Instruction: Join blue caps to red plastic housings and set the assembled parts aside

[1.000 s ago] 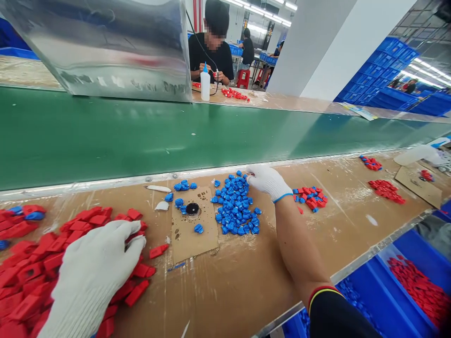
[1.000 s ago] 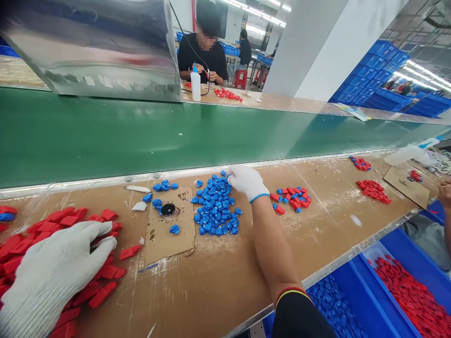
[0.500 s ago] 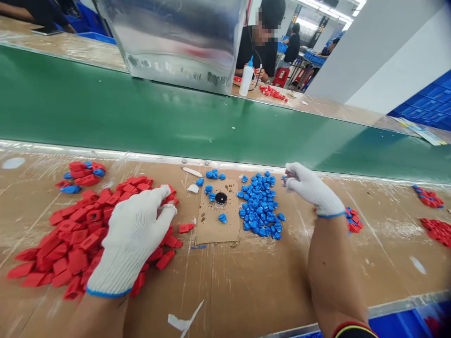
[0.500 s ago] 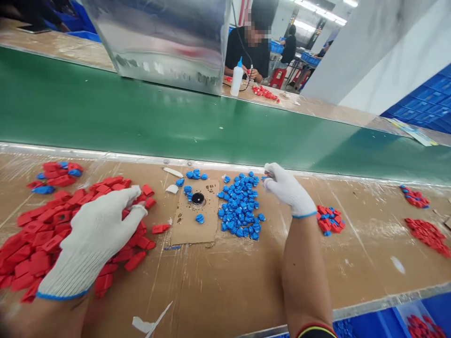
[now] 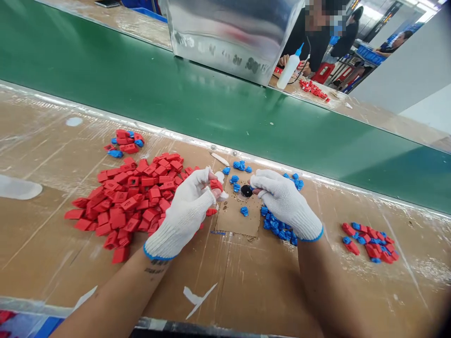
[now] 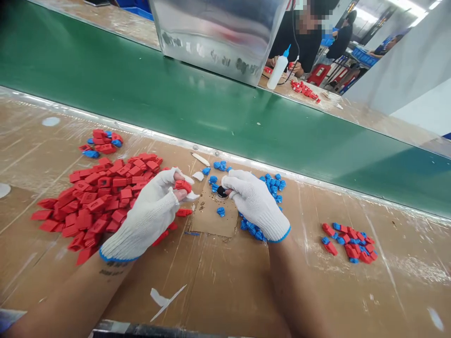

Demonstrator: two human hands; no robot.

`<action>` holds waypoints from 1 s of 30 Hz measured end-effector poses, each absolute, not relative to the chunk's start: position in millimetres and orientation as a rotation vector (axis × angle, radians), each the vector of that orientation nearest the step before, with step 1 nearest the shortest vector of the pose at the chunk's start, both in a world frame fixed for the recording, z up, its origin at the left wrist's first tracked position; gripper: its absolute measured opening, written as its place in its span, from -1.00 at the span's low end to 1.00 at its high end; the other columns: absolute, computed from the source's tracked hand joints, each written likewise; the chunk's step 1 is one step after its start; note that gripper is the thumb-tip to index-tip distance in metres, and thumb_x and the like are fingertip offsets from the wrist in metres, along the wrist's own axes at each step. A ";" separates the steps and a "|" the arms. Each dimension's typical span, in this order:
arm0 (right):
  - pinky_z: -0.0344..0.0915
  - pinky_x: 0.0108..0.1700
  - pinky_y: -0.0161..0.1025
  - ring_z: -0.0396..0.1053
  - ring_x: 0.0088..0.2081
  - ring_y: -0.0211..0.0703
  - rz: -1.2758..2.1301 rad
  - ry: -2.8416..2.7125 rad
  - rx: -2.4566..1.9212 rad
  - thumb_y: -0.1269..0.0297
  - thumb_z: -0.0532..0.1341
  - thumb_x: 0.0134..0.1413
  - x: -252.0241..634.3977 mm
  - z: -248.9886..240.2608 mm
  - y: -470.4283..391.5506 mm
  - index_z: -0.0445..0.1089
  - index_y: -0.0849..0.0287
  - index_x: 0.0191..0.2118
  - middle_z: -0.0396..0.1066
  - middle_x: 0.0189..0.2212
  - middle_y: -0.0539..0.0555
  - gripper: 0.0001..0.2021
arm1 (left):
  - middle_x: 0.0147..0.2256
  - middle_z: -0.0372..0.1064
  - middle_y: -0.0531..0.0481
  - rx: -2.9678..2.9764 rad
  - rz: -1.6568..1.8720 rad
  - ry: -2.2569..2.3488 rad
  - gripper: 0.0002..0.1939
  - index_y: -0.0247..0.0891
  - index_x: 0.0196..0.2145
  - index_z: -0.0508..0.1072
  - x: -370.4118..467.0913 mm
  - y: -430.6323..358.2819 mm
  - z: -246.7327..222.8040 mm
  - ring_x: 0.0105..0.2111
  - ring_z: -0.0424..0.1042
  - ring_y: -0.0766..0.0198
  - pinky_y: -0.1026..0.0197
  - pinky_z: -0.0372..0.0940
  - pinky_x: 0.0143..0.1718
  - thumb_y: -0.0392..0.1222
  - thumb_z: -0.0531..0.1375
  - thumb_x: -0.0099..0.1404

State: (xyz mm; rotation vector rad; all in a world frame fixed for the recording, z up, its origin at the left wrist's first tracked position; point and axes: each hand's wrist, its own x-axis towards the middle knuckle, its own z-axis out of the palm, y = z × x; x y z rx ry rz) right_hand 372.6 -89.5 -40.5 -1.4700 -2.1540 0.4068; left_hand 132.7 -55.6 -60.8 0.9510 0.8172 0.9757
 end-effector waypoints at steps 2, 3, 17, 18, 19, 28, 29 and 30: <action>0.16 -0.16 -0.15 0.28 -0.22 -0.11 0.336 -2.221 -1.457 0.62 0.05 0.15 374.1 -45.7 -87.9 0.36 0.10 -0.31 0.31 -0.32 0.02 -0.73 | -0.31 0.39 0.10 0.886 0.994 0.767 -0.73 -0.20 -0.26 0.44 132.8 -53.7 -63.5 -0.36 0.44 0.39 0.36 0.32 -0.41 -0.16 0.46 0.23; 0.16 -0.15 -0.14 0.29 -0.21 -0.09 0.321 -2.244 -1.445 0.61 0.07 0.17 374.7 -48.1 -87.0 0.38 0.10 -0.30 0.32 -0.32 0.03 -0.74 | -0.31 0.40 0.09 0.866 0.998 0.758 -0.73 -0.20 -0.26 0.44 132.7 -52.8 -64.6 -0.35 0.43 0.39 0.35 0.34 -0.38 -0.15 0.46 0.22; 0.24 -0.17 -0.14 0.34 -0.26 -0.08 0.359 -2.268 -1.523 0.53 0.10 0.26 380.9 -45.6 -86.2 0.35 0.07 -0.35 0.40 -0.35 0.04 -0.77 | -0.25 0.45 0.06 0.675 0.986 0.767 -0.62 -0.21 -0.28 0.39 132.9 -47.6 -63.2 -0.25 0.45 0.36 0.31 0.48 -0.23 -0.22 0.51 0.11; 0.25 -0.16 -0.13 0.35 -0.25 -0.07 0.344 -2.251 -1.537 0.54 0.10 0.24 381.7 -45.3 -86.5 0.36 0.06 -0.34 0.43 -0.32 0.05 -0.77 | -0.26 0.45 0.06 0.682 0.987 0.759 -0.64 -0.21 -0.28 0.39 133.2 -47.4 -63.4 -0.25 0.44 0.36 0.31 0.48 -0.23 -0.23 0.50 0.13; 0.26 -0.16 -0.13 0.37 -0.23 -0.06 0.334 -2.241 -1.548 0.55 0.09 0.21 382.3 -45.2 -86.8 0.38 0.06 -0.31 0.45 -0.30 0.06 -0.77 | -0.27 0.44 0.06 0.685 0.994 0.745 -0.66 -0.21 -0.28 0.39 133.4 -47.3 -63.5 -0.26 0.44 0.36 0.30 0.48 -0.22 -0.23 0.49 0.14; 0.29 -0.16 -0.14 0.41 -0.23 -0.06 0.296 -2.300 -1.507 0.57 0.08 0.19 379.8 -47.7 -84.3 0.40 0.06 -0.30 0.48 -0.29 0.06 -0.75 | -0.34 0.42 0.10 0.663 1.024 0.723 -0.69 -0.23 -0.30 0.39 133.5 -46.0 -61.9 -0.29 0.44 0.38 0.30 0.48 -0.22 -0.27 0.47 0.16; 0.29 -0.17 -0.14 0.39 -0.25 -0.07 0.295 -2.309 -1.506 0.57 0.08 0.21 379.5 -48.0 -84.0 0.39 0.07 -0.31 0.47 -0.31 0.05 -0.75 | -0.34 0.43 0.10 0.662 1.031 0.722 -0.70 -0.23 -0.29 0.40 133.5 -45.8 -62.2 -0.31 0.44 0.38 0.29 0.48 -0.23 -0.27 0.47 0.16; 0.28 -0.17 -0.14 0.38 -0.27 -0.08 0.297 -2.319 -1.508 0.56 0.08 0.23 379.3 -48.1 -83.9 0.38 0.07 -0.32 0.45 -0.33 0.04 -0.75 | -0.35 0.43 0.10 0.663 1.037 0.722 -0.71 -0.23 -0.28 0.41 133.6 -45.6 -62.6 -0.32 0.44 0.39 0.29 0.47 -0.24 -0.28 0.46 0.17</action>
